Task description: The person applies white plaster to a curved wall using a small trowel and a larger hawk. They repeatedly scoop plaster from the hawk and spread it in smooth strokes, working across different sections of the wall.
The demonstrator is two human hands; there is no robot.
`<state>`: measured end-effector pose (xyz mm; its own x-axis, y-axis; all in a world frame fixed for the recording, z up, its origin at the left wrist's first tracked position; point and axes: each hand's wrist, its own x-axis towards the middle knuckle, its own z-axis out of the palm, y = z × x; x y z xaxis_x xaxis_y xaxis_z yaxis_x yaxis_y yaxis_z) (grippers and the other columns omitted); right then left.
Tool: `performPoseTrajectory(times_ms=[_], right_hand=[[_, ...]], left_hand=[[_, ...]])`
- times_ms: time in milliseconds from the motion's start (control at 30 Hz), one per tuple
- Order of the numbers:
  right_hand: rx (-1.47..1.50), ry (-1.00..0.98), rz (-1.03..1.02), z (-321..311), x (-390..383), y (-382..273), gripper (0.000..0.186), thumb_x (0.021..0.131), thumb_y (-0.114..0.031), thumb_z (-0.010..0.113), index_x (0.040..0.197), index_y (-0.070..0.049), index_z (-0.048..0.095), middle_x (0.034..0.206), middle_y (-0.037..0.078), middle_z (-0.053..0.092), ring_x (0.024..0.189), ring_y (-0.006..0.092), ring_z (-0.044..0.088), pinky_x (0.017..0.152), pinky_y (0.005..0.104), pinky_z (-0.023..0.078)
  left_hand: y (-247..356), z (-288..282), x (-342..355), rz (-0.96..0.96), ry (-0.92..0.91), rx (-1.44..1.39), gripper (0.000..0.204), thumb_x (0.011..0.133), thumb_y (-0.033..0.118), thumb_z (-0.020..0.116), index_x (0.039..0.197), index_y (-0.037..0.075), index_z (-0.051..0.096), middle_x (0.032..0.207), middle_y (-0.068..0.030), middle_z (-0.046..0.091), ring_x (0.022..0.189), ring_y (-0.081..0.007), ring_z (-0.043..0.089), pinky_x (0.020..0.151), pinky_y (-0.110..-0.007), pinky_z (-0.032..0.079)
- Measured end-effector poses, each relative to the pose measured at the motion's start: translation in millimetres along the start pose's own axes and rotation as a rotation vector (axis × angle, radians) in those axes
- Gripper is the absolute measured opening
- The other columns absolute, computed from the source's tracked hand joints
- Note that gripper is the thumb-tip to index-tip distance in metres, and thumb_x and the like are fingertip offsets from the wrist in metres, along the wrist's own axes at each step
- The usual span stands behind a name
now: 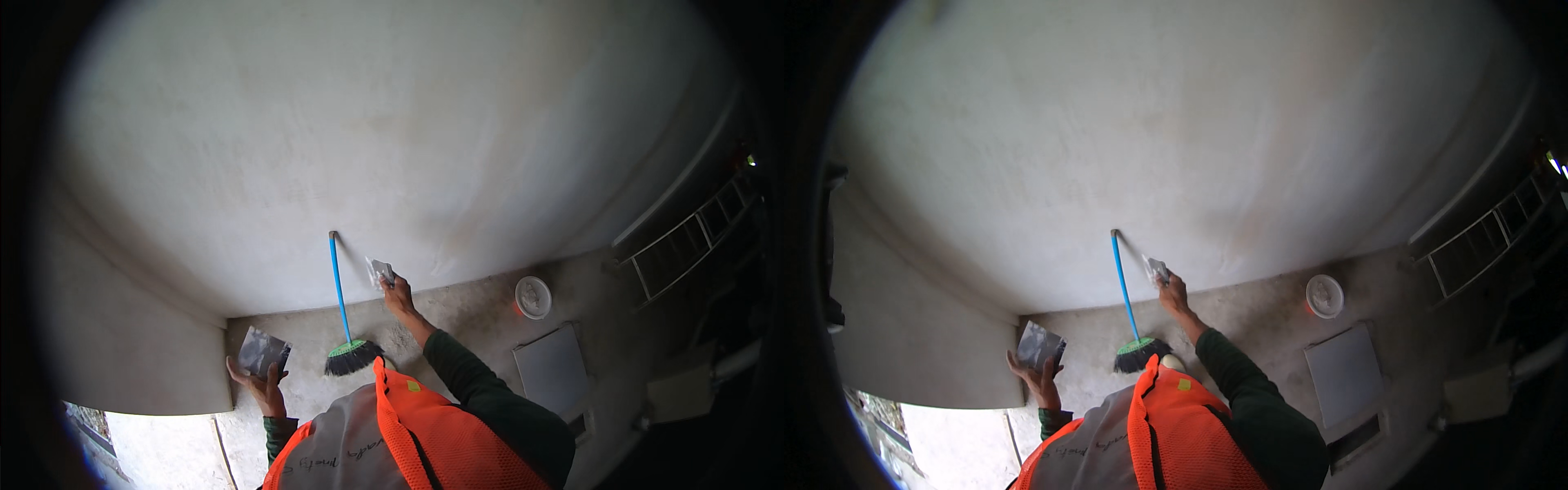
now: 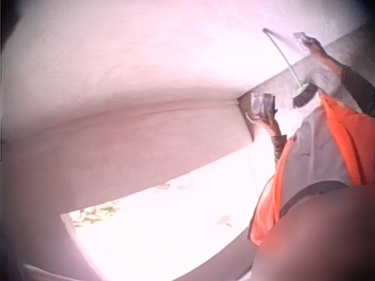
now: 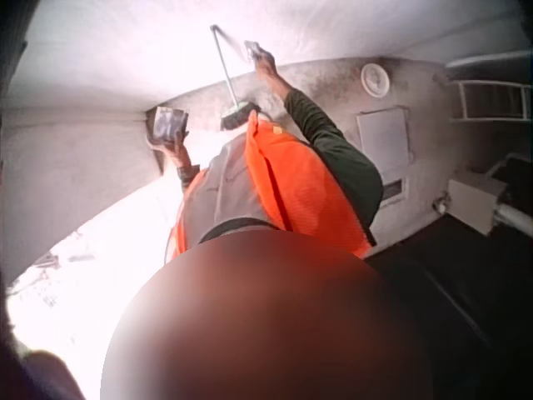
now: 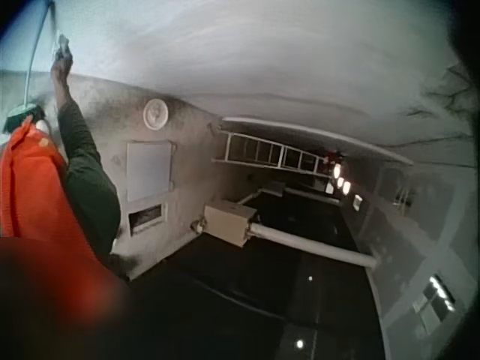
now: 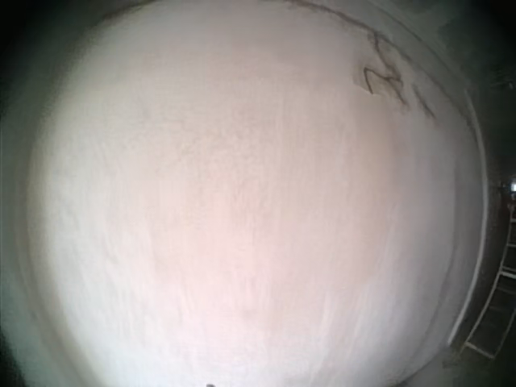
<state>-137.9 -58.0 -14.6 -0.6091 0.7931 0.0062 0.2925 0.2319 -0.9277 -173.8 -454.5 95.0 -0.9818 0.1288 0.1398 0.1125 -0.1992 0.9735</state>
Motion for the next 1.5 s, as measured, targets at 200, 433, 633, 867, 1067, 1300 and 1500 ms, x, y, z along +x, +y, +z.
performPoseTrajectory(times_ms=[200, 433, 633, 867, 1067, 1300, 1500], right_hand=[[1.151, -0.017, 0.444, 4, -117, -26, 0.050, 0.101, -0.035, 0.072, 0.135, -0.001, 0.059, 0.123, 0.007, 0.070, 0.116, 0.0219, 0.068, 0.102, 0.0395, 0.051], [1.314, -0.078, 0.185, -50, -164, -89, 0.055, 0.107, -0.036, 0.060, 0.147, -0.001, 0.047, 0.142, 0.010, 0.061, 0.135, 0.0242, 0.056, 0.118, 0.0436, 0.039], [1.225, -0.073, 0.066, -75, -190, -79, 0.037, 0.109, -0.028, 0.058, 0.137, -0.004, 0.056, 0.126, 0.006, 0.065, 0.121, 0.0188, 0.061, 0.105, 0.0391, 0.048], [0.112, -0.155, -0.114, -151, -190, 3, 0.028, 0.107, -0.029, 0.061, 0.108, -0.001, 0.068, 0.080, 0.005, 0.064, 0.078, 0.0108, 0.053, 0.076, 0.0310, 0.048], [0.149, -0.065, 0.302, -216, -172, 74, 0.036, 0.105, -0.036, 0.063, 0.103, -0.001, 0.071, 0.086, 0.006, 0.069, 0.081, 0.0119, 0.061, 0.072, 0.0340, 0.049], [0.533, -0.393, -0.079, -264, -121, 173, 0.032, 0.106, -0.019, 0.061, 0.129, 0.003, 0.066, 0.115, 0.009, 0.073, 0.108, 0.0173, 0.068, 0.098, 0.0329, 0.054], [0.896, 0.141, 0.251, -364, -79, 168, 0.039, 0.107, -0.027, 0.062, 0.139, -0.006, 0.059, 0.112, 0.006, 0.069, 0.101, 0.0188, 0.068, 0.088, 0.0348, 0.057]], left_hand=[[-19, 7, -4, -0.430, -0.254, -0.287, 0.021, 0.094, 0.013, 0.075, 0.114, 0.013, 0.067, 0.100, 0.0031, 0.069, 0.085, -0.0065, 0.063, 0.072, -0.024, 0.048], [-38, 62, -14, -0.893, -0.441, -0.512, 0.031, 0.100, 0.027, 0.072, 0.127, 0.017, 0.063, 0.113, 0.0012, 0.071, 0.107, -0.0171, 0.068, 0.083, -0.034, 0.057], [-27, 108, -31, -0.854, -0.700, -0.429, 0.036, 0.099, 0.025, 0.074, 0.131, 0.011, 0.063, 0.114, -0.0042, 0.074, 0.097, -0.0168, 0.073, 0.082, -0.034, 0.061], [-22, 151, -49, -0.752, -0.843, -0.379, 0.037, 0.099, 0.022, 0.073, 0.129, 0.003, 0.064, 0.110, -0.0059, 0.074, 0.095, -0.0169, 0.074, 0.083, -0.033, 0.060], [-33, 222, -64, -0.809, -0.797, -0.397, 0.034, 0.098, 0.014, 0.072, 0.128, 0.004, 0.062, 0.109, -0.0081, 0.072, 0.093, -0.0210, 0.070, 0.074, -0.036, 0.057], [-57, 354, -116, -0.780, -0.787, -0.294, 0.040, 0.102, 0.012, 0.059, 0.140, 0.002, 0.054, 0.101, -0.0100, 0.070, 0.089, -0.0269, 0.074, 0.075, -0.035, 0.064], [-16, 435, -144, -0.441, -0.782, -0.344, 0.033, 0.102, 0.016, 0.063, 0.131, 0.003, 0.057, 0.107, -0.0156, 0.070, 0.101, -0.0332, 0.074, 0.092, -0.050, 0.063]])
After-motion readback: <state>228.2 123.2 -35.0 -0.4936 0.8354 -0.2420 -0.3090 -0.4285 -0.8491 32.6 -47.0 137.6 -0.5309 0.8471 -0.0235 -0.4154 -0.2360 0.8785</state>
